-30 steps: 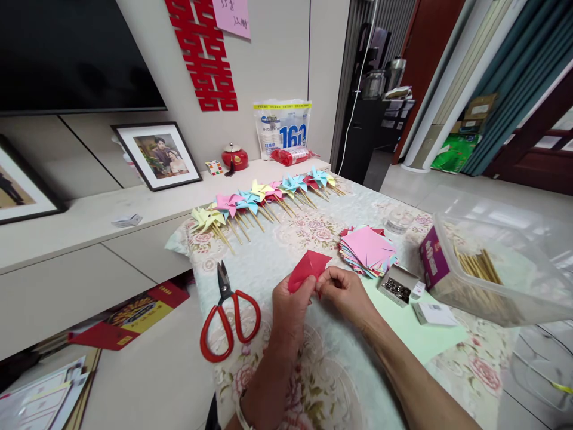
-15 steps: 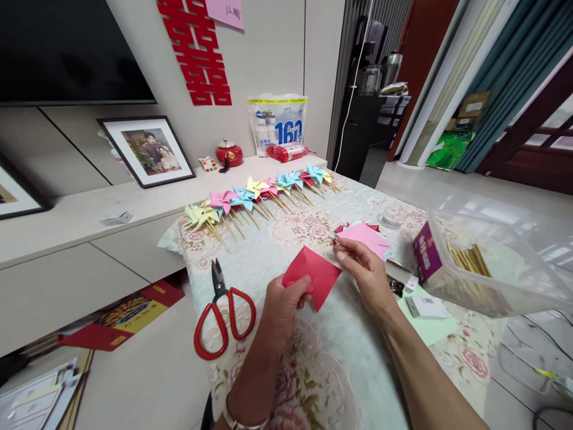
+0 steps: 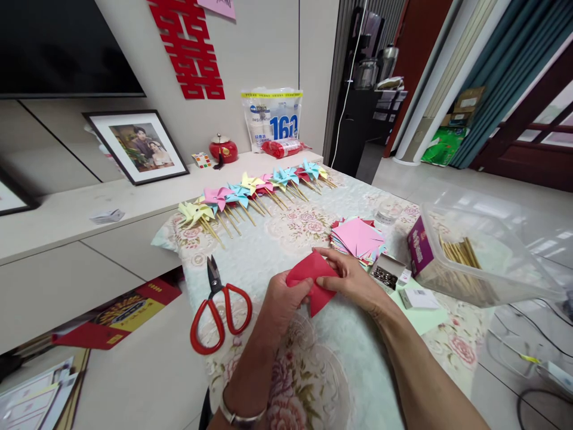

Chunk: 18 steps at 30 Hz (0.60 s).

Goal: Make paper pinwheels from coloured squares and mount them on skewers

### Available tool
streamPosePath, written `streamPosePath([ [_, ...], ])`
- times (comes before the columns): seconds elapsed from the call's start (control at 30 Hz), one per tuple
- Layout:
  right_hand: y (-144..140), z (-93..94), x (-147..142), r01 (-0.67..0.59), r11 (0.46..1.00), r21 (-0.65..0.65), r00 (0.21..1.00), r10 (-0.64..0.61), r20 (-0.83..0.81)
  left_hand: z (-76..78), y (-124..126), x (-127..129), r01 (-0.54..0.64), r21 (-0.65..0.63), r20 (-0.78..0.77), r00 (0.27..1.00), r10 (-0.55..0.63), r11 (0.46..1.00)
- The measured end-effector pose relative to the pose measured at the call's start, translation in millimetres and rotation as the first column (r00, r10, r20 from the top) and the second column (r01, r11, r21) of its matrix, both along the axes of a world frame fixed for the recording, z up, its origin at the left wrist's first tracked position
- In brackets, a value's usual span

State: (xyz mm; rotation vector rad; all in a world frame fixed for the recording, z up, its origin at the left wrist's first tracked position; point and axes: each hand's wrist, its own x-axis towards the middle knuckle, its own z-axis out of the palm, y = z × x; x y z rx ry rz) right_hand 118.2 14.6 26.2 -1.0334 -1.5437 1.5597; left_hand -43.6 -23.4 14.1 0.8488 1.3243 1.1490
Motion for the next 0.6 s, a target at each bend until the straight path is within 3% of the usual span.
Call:
streamPosePath([
  [0.23,3.1,-6.9,0.6,0.033,0.995,0.094,0.994,-0.042,0.1,3.7,-1.9,0.1,0.052,0.017,0.012,0.999,-0.052,0.999],
  [0.4,5.4,-8.7,-4.2,0.063,0.997,0.044,0.996,-0.06,-0.067,-2.7,0.4,0.3,-0.029,0.066,0.107,0.994,0.022,0.997],
  [0.6,5.1,-8.7,-17.3,0.208,0.978,-0.005,0.95,-0.203,-0.236,1.9,0.6,4.4,-0.056,0.13,0.236,0.971,0.024,0.99],
])
